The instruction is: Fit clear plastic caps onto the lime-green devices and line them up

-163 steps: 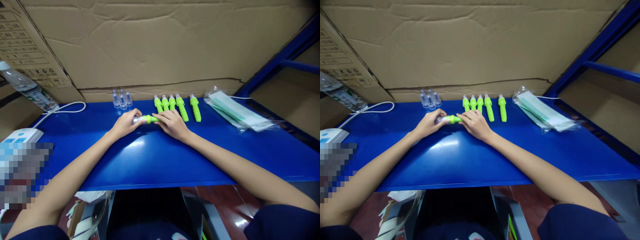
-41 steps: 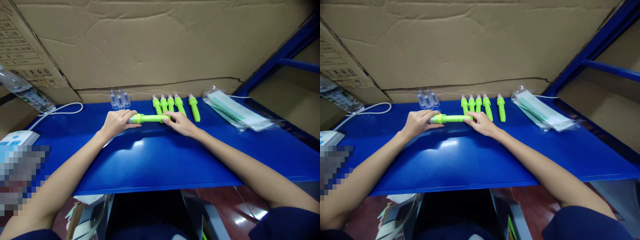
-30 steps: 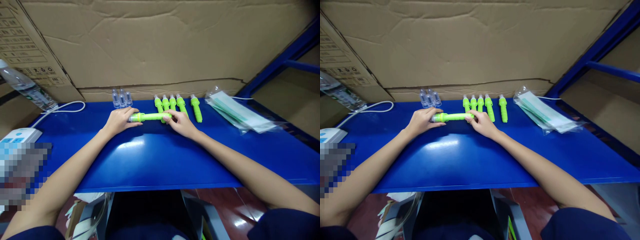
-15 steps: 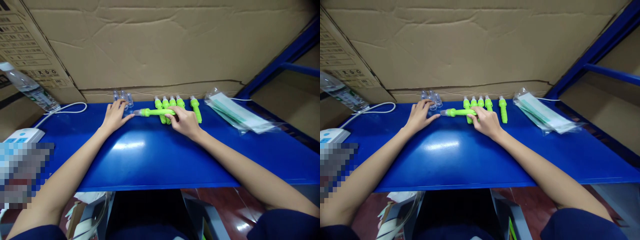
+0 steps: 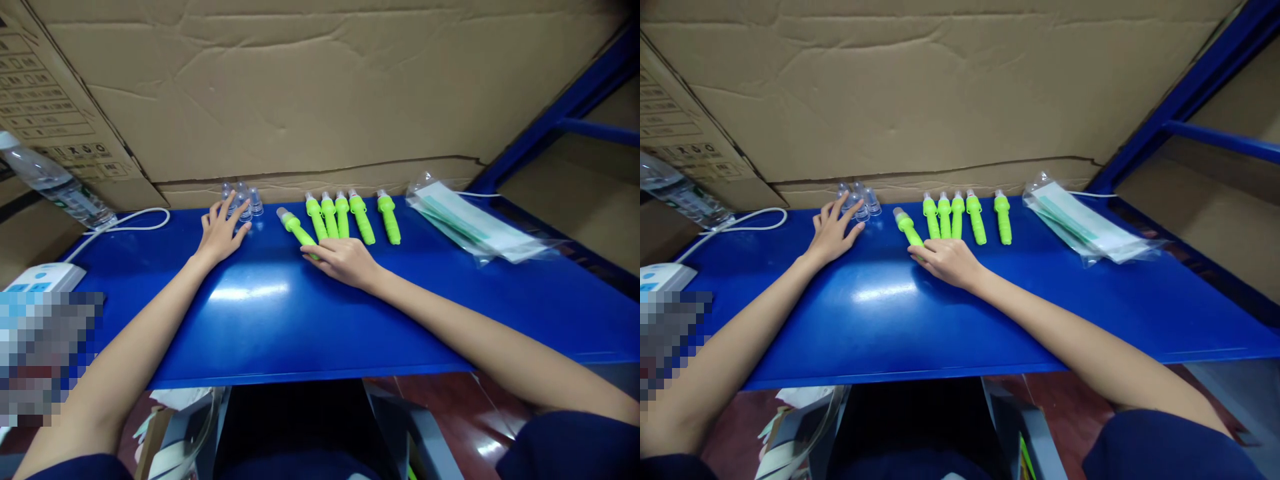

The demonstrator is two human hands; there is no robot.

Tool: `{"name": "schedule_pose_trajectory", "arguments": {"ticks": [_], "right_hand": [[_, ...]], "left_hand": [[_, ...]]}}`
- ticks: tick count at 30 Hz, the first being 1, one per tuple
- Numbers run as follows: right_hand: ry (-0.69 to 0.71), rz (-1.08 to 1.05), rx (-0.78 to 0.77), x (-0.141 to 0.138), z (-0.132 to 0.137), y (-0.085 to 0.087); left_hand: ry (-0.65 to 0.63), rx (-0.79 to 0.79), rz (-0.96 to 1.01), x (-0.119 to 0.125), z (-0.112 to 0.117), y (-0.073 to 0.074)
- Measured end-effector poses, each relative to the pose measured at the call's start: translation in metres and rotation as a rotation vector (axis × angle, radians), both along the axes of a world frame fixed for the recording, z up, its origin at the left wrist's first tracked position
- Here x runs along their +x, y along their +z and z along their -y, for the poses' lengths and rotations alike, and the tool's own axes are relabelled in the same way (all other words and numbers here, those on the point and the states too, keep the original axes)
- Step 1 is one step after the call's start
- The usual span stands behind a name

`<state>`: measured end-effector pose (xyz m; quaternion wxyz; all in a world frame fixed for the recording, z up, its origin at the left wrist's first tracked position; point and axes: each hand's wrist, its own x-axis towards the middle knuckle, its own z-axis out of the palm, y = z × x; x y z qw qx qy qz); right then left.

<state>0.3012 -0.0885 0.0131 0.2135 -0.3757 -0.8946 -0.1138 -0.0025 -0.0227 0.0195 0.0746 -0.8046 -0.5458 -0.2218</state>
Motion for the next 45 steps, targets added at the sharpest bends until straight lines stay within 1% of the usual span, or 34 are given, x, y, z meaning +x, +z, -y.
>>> {"name": "schedule_pose_trajectory", "arguments": {"ticks": [5, 8, 12, 16, 20, 26, 30, 36, 41, 45], "right_hand": [[0.122, 0.003, -0.068, -0.007, 0.002, -0.01], [0.168, -0.025, -0.125, -0.008, 0.005, -0.011], [0.203, -0.047, -0.192, -0.008, 0.005, -0.009], [0.192, -0.04, -0.216, -0.008, 0.004, -0.007], [0.191, -0.019, -0.216, -0.009, 0.004, -0.006], [0.196, -0.053, -0.247, -0.007, 0.003, -0.005], [0.21, -0.093, -0.279, -0.007, 0.001, -0.006], [0.203, -0.08, -0.312, -0.006, -0.005, -0.009], [0.187, -0.058, -0.315, -0.008, -0.008, -0.011], [0.2, -0.095, -0.298, -0.007, -0.009, -0.011]], "left_hand": [[-0.023, -0.012, 0.037, 0.0, -0.003, 0.001], [-0.024, -0.027, 0.051, 0.001, -0.003, 0.001], [-0.026, 0.007, 0.047, 0.004, 0.0, 0.002], [-0.04, 0.072, 0.034, 0.006, 0.001, 0.002], [-0.018, 0.113, 0.038, 0.004, -0.001, 0.0], [0.019, 0.127, 0.087, 0.002, -0.004, -0.001], [-0.01, 0.12, 0.105, 0.002, -0.003, 0.0], [-0.033, 0.096, 0.11, 0.002, -0.003, 0.0], [-0.04, 0.089, 0.114, 0.001, -0.002, 0.002], [-0.054, 0.1, 0.102, 0.001, -0.002, 0.003]]}}
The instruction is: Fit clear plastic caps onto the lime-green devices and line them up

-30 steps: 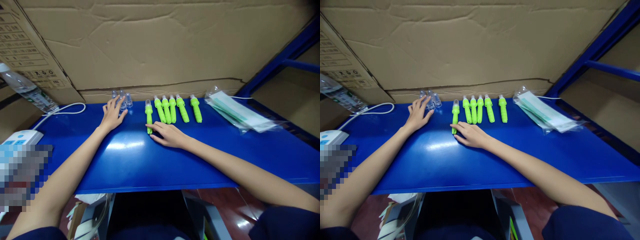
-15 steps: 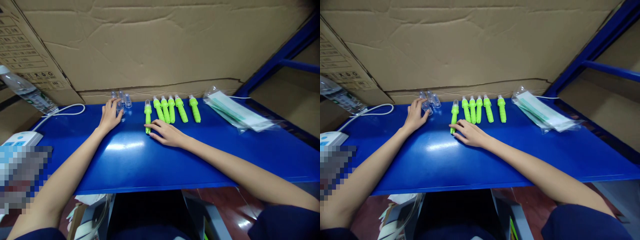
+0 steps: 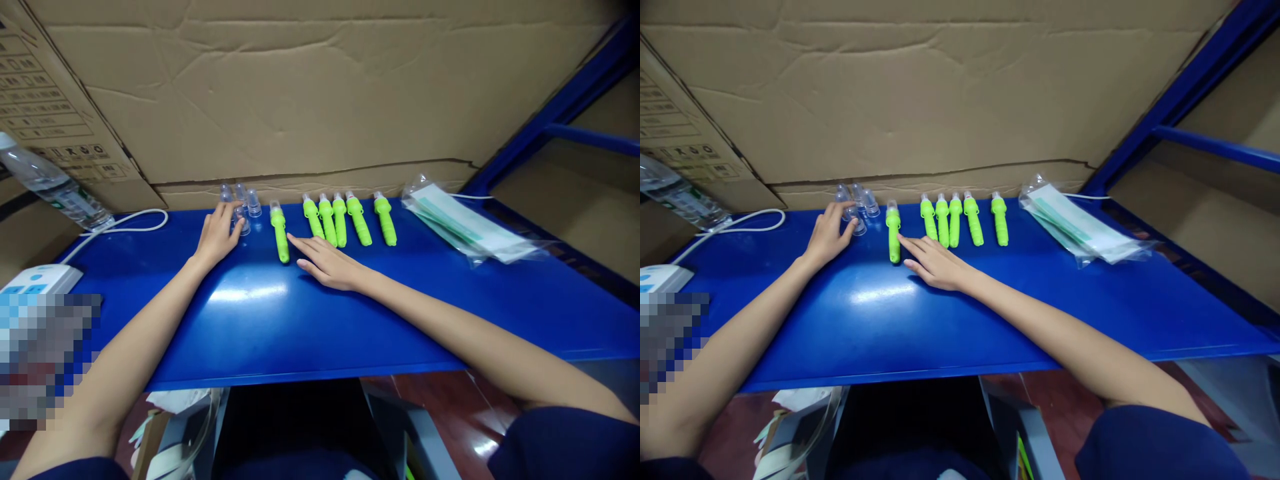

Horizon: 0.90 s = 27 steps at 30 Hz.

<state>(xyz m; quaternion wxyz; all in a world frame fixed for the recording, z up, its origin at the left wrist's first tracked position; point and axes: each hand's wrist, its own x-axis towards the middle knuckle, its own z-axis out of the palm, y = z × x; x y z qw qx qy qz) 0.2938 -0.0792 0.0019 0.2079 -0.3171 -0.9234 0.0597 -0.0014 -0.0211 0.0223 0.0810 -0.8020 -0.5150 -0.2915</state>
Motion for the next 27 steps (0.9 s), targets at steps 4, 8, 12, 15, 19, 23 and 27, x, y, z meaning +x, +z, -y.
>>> {"name": "schedule_pose_trajectory", "arguments": {"ticks": [4, 8, 12, 15, 19, 23, 27], "right_hand": [[-0.153, -0.044, 0.097, 0.002, -0.001, -0.002], [-0.36, 0.064, 0.145, 0.004, -0.002, -0.006], [-0.401, 0.155, 0.151, 0.002, 0.001, -0.003], [-0.364, 0.087, 0.169, 0.001, 0.005, 0.004], [-0.381, -0.028, 0.199, 0.003, 0.007, 0.011], [-0.496, 0.031, 0.213, 0.003, 0.005, 0.009], [-0.54, 0.105, 0.179, 0.002, 0.006, 0.009]], "left_hand": [[0.011, 0.0, -0.033, 0.0, 0.001, 0.0], [0.018, -0.015, -0.048, 0.002, 0.002, 0.0], [0.027, -0.027, -0.047, 0.003, 0.003, 0.002], [0.027, -0.032, -0.048, 0.003, 0.003, 0.002], [0.032, -0.032, -0.052, 0.003, 0.003, 0.002], [0.03, -0.033, -0.05, 0.003, 0.004, 0.003], [0.027, -0.067, -0.035, 0.005, 0.005, 0.004]]}}
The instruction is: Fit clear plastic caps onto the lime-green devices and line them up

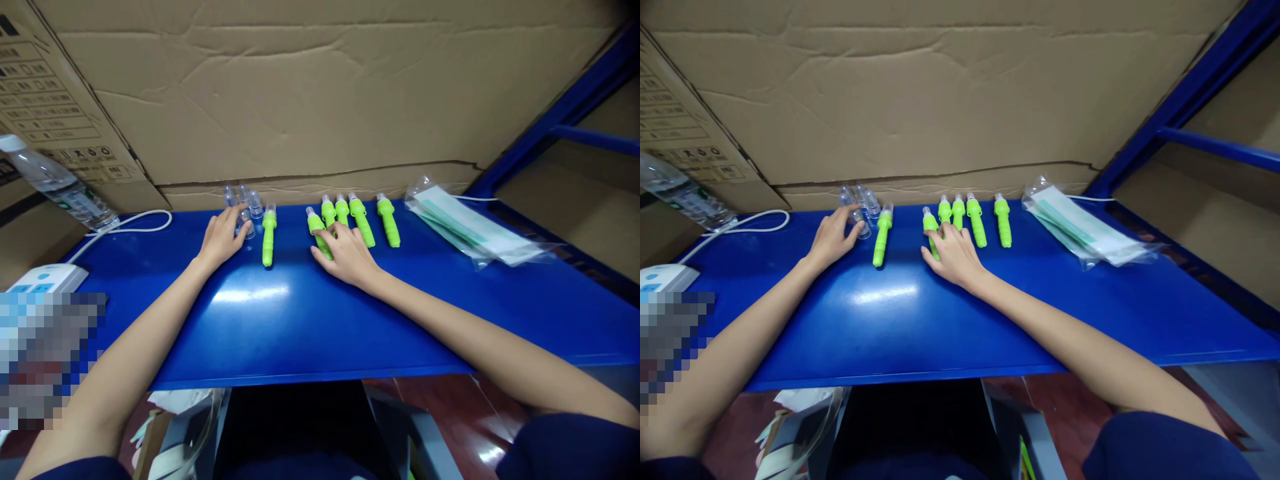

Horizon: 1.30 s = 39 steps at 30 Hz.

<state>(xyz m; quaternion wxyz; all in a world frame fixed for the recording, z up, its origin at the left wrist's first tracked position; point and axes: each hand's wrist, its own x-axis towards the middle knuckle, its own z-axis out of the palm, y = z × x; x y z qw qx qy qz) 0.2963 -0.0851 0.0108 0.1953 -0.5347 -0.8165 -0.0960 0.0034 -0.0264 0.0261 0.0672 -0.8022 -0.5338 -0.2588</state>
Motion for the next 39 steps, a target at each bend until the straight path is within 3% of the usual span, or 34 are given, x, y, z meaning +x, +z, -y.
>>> {"name": "schedule_pose_trajectory", "arguments": {"ticks": [8, 21, 34, 39], "right_hand": [[-0.011, 0.075, -0.108, 0.001, 0.0, 0.006], [-0.033, 0.102, -0.117, 0.003, -0.002, 0.008], [-0.004, -0.319, 0.055, 0.025, -0.017, 0.013], [0.015, -0.558, 0.025, 0.033, -0.028, 0.006]], "left_hand": [[0.017, -0.106, -0.006, 0.001, 0.0, 0.002], [0.036, -0.18, -0.025, -0.002, -0.002, 0.0], [0.029, -0.159, -0.026, 0.0, -0.001, -0.001], [0.034, -0.16, -0.031, 0.0, -0.001, -0.002]]}}
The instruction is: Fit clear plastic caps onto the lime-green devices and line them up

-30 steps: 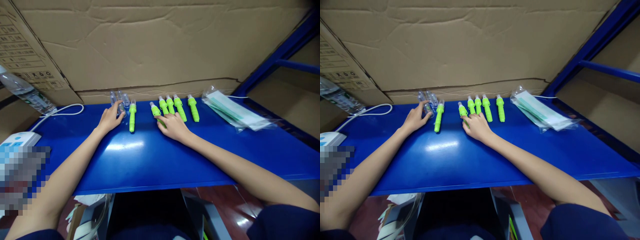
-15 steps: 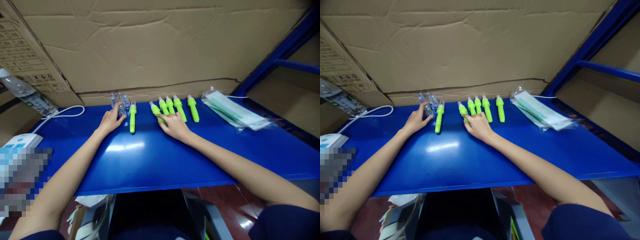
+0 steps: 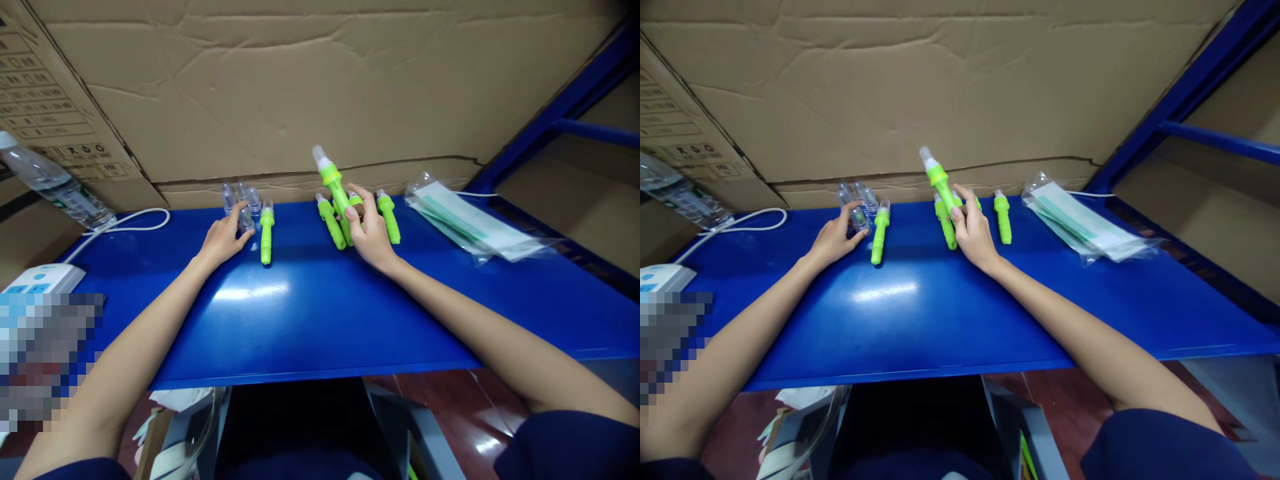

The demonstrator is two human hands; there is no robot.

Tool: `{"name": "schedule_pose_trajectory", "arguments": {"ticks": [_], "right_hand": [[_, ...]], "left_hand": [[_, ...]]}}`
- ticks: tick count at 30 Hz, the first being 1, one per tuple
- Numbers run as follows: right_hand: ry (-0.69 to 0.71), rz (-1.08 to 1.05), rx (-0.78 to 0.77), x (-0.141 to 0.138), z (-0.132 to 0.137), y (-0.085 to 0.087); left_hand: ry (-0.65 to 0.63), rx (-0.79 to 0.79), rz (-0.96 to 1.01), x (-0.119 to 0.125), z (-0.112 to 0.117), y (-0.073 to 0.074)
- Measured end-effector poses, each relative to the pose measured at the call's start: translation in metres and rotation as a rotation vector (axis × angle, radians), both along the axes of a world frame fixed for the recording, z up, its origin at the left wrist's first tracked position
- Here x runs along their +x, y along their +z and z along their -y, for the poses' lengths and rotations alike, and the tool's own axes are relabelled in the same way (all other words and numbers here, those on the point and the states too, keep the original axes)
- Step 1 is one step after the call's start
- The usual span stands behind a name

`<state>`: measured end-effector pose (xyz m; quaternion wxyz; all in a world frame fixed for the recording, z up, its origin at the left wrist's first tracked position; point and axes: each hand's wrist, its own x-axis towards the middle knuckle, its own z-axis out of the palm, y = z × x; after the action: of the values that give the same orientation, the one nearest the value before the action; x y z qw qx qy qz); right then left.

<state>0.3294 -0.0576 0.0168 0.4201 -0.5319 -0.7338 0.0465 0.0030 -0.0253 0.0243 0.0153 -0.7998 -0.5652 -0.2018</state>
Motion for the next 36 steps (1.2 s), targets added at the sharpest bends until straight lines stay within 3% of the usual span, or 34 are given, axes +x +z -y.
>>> {"name": "schedule_pose_trajectory", "arguments": {"ticks": [6, 10, 19, 26, 30, 36], "right_hand": [[0.132, -0.263, -0.068, 0.006, -0.019, -0.012], [0.159, -0.304, -0.034, 0.006, -0.02, -0.013], [0.092, 0.002, 0.141, 0.01, -0.01, -0.006], [0.046, 0.311, 0.202, 0.013, -0.006, 0.001], [0.07, 0.406, 0.202, 0.01, -0.002, 0.005], [0.058, 0.503, 0.148, 0.009, -0.001, 0.009]], "left_hand": [[0.009, -0.013, 0.015, -0.001, -0.002, 0.0], [0.002, 0.001, 0.019, -0.001, -0.002, -0.001], [0.015, 0.023, 0.096, 0.0, 0.001, 0.0], [-0.106, 0.289, 0.676, 0.021, 0.006, -0.003], [-0.205, 0.226, 0.863, 0.038, 0.015, -0.001], [-0.326, 0.159, 0.89, 0.051, 0.026, 0.001]]}}
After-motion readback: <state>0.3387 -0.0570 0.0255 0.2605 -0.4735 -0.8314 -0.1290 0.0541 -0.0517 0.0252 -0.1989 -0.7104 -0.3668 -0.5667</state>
